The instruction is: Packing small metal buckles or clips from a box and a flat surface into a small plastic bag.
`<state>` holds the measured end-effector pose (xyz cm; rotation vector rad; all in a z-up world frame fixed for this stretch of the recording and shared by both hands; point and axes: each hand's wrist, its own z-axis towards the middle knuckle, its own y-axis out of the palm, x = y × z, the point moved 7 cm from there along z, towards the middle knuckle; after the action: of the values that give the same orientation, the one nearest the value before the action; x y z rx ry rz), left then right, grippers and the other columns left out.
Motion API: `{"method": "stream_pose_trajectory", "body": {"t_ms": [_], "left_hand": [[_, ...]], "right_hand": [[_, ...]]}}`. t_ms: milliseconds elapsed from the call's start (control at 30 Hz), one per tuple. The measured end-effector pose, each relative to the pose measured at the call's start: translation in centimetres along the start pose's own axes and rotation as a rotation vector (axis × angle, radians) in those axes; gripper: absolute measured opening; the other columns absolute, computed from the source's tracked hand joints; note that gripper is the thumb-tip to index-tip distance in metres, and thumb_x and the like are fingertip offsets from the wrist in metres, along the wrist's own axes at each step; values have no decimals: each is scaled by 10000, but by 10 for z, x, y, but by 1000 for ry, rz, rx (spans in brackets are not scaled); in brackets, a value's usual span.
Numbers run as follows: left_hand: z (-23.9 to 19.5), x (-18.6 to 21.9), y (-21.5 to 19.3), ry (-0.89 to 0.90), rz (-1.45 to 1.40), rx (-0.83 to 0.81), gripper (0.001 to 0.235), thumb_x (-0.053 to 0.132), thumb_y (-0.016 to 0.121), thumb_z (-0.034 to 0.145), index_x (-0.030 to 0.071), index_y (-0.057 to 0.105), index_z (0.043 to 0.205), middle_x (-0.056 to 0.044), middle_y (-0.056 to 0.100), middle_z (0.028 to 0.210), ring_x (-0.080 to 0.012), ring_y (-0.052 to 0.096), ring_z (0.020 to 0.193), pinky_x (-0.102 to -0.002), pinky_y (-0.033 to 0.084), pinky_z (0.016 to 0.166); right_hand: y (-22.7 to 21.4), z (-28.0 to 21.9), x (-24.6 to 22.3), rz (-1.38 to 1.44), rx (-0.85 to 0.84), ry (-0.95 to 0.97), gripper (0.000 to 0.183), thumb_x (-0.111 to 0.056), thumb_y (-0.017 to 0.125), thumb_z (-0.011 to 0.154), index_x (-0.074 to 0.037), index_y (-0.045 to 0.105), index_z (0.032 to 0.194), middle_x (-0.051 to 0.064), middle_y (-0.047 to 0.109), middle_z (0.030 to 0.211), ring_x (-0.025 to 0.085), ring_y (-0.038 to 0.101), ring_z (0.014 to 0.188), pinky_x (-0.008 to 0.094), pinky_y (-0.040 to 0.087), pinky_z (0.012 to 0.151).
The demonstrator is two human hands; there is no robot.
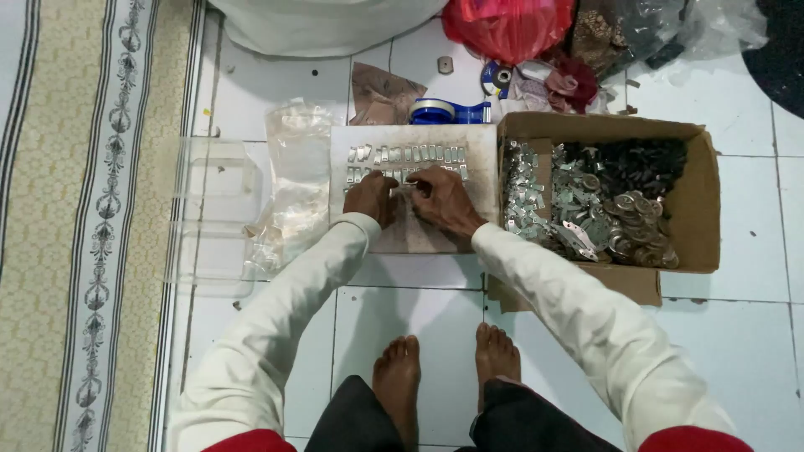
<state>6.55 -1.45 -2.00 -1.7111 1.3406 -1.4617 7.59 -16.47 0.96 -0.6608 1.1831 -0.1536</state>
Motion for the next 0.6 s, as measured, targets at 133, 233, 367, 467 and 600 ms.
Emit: {"method": "stream_pose_trajectory", "body": {"t_ms": [133,233,367,467,600], "left_hand": [[21,54,26,171,-1,71,261,192,703,938,123,756,1184,-153,674,1113,-434,757,950,-535,651,774],[40,115,50,322,16,97,209,165,676,973,106,759,1156,-141,681,1124,-397,766,956,-521,657,774],[51,193,80,617,88,184,132,127,672,917,83,772,989,-121,686,1023,-363,746,952,-461,650,754],[58,243,113,754,206,216,100,141,686,896,120,781,918,-98,718,972,-331,743,955,-460,623,791],[96,260,215,751,446,216,64,120,716,851,133,756,802,-131,730,797,-352,735,817,-581,552,793]], "right_hand": [[-74,-12,49,-39,107,48,255,-78,734,829,-111,799,1074,187,700,830,356,717,778,425,594,634],[-129,-33,92,-112,64,128,203,-92,706,897,-116,801,1075,207,730,887,407,722,846,463,590,671],[-166,-74,112,-321,-93,305,174,-120,740,872,-108,814,1030,232,748,917,446,724,859,545,596,703],[-170,-104,141,-451,-224,400,175,-172,726,870,-84,807,997,222,767,905,453,736,853,576,592,715],[-167,-120,144,-682,-306,346,139,-92,647,918,-7,756,904,239,746,829,451,719,787,527,597,649]]}}
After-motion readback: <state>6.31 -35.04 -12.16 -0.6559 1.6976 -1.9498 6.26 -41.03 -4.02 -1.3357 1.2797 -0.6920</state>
